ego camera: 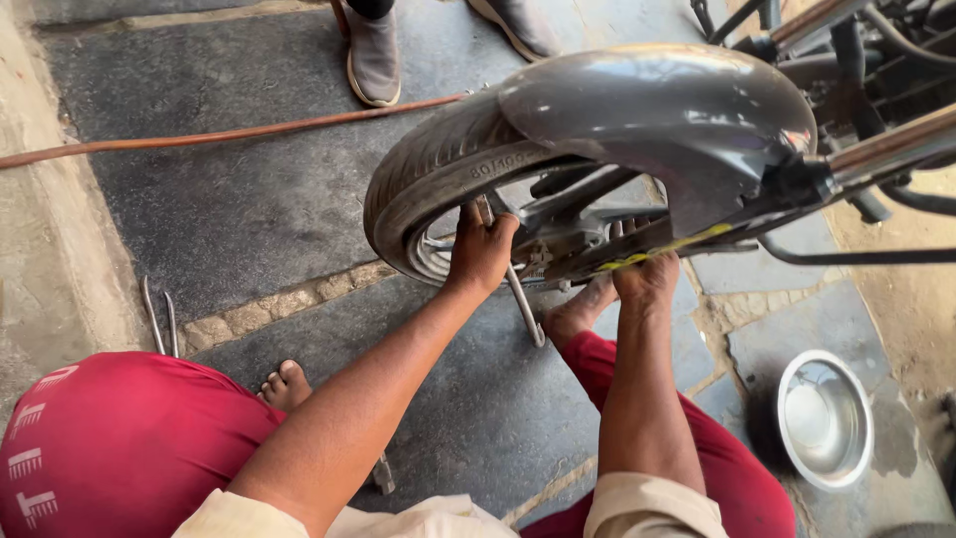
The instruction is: The person sits on the ground at a motorcycle with its front wheel raised and uses a pry bar to work the tire bead away from the wheel rim, repositioning the tool around the tire and steadying the wheel with the other hand.
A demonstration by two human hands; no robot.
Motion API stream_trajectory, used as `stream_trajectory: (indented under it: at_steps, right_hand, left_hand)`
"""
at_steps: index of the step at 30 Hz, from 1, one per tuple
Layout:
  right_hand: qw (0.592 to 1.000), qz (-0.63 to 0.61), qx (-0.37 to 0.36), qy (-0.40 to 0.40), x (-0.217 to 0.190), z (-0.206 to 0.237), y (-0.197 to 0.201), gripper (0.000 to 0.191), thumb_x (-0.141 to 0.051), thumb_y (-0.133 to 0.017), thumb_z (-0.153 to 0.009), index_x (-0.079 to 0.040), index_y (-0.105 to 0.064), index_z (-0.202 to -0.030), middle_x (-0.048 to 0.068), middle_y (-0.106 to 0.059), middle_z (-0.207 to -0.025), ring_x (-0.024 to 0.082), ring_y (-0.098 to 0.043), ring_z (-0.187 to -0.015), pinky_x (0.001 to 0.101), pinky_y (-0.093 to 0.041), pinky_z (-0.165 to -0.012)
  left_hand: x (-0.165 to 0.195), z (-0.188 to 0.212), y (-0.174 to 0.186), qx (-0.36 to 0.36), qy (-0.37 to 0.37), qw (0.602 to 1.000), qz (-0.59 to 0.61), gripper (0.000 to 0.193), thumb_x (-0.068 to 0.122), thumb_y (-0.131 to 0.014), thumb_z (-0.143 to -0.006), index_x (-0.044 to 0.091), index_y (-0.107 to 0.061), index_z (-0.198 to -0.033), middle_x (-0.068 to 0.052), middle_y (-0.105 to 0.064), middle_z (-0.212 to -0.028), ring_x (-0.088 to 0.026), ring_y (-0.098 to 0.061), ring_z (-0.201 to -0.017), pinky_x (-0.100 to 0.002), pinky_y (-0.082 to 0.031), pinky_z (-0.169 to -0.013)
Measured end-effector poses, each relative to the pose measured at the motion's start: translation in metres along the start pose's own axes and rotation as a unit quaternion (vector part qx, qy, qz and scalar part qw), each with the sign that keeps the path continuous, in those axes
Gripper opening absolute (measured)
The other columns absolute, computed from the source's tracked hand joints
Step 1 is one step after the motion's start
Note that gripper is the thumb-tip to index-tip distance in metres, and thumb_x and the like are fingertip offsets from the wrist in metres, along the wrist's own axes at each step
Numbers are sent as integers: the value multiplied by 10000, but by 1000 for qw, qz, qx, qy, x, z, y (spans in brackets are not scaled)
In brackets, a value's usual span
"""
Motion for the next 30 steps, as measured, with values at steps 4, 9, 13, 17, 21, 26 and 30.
stream_trajectory:
  at_steps: [4, 9, 13, 17, 21, 26, 30]
  right_hand:
    - [1000, 4, -7, 4, -2, 3, -1, 297, -185, -503, -1060, 22, -572, -1261, 171, -607, -1301, 363, -572, -1297, 581, -437, -1180]
    - [996, 53, -70, 24, -10, 11, -19, 438, -195, -465, -1083, -6, -478, -1478, 204, -502, -1554, 385, -533, -1418, 548, -416, -1219]
    - [989, 131, -69, -9, -9, 9, -16, 411, -276, -447, -1063, -147, -497, -1450, 121, -511, -1505, 322, -545, -1331, 560, -442, -1102]
    - [986, 155, -33, 42, -14, 38, 8, 261, -265, -492, -1076, -134, -561, -1291, 112, -616, -1092, 293, -615, -982, 500, -526, -871]
    - [913, 335, 183, 145, -33, 126, 68, 184, -271, -584, -1103, -94, -612, -1147, 13, -406, -688, 197, -365, -598, 421, -398, -587]
    - [479, 860, -71, 161, -22, 214, -47, 344, -238, -756, -823, -19, -630, -1058, 133, -666, -799, 365, -664, -773, 490, -523, -649]
    - [316, 901, -192, 228, -21, 244, -196, 188, -229, -626, -979, -97, -682, -1100, 146, -687, -890, 367, -686, -811, 483, -540, -693]
  left_hand:
    - [2, 2, 5, 17, -52, 998, 42, 594, 275, -576, -905, -33, -432, -1391, -287, -531, -1370, -435, -504, -1275, -478, -368, -1100]
    - [-33, 4, 13, 20, 38, 989, 140, 426, 263, -595, -916, -44, -473, -1186, -167, -595, -1009, -320, -569, -956, -430, -484, -897]
    - [-46, 7, 23, 11, 83, 976, 200, 401, 282, -578, -871, 65, -475, -1192, -44, -627, -896, -188, -584, -863, -339, -493, -819]
    - [-30, 10, 28, 0, 28, 985, 170, 319, 241, -588, -906, 10, -508, -1110, -51, -600, -920, -178, -557, -873, -328, -479, -846]
    - [-18, 10, 26, -13, 10, 975, 221, 284, 199, -593, -925, -17, -484, -1073, -59, -566, -929, -183, -519, -883, -339, -476, -850]
    - [-8, 13, 31, 2, 21, 977, 213, 299, 189, -589, -913, -10, -456, -1093, -96, -525, -929, -221, -474, -862, -371, -458, -850]
    - [3, 17, 36, 4, 27, 980, 197, 342, 212, -578, -883, -17, -480, -1116, -144, -587, -1006, -279, -548, -924, -377, -471, -919]
Point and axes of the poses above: each hand's wrist, its own z-axis away from the middle knuckle, its own y-axis out of the back of the hand, x = y × z, the point moved 8 cm from there along -z, towards the middle knuckle
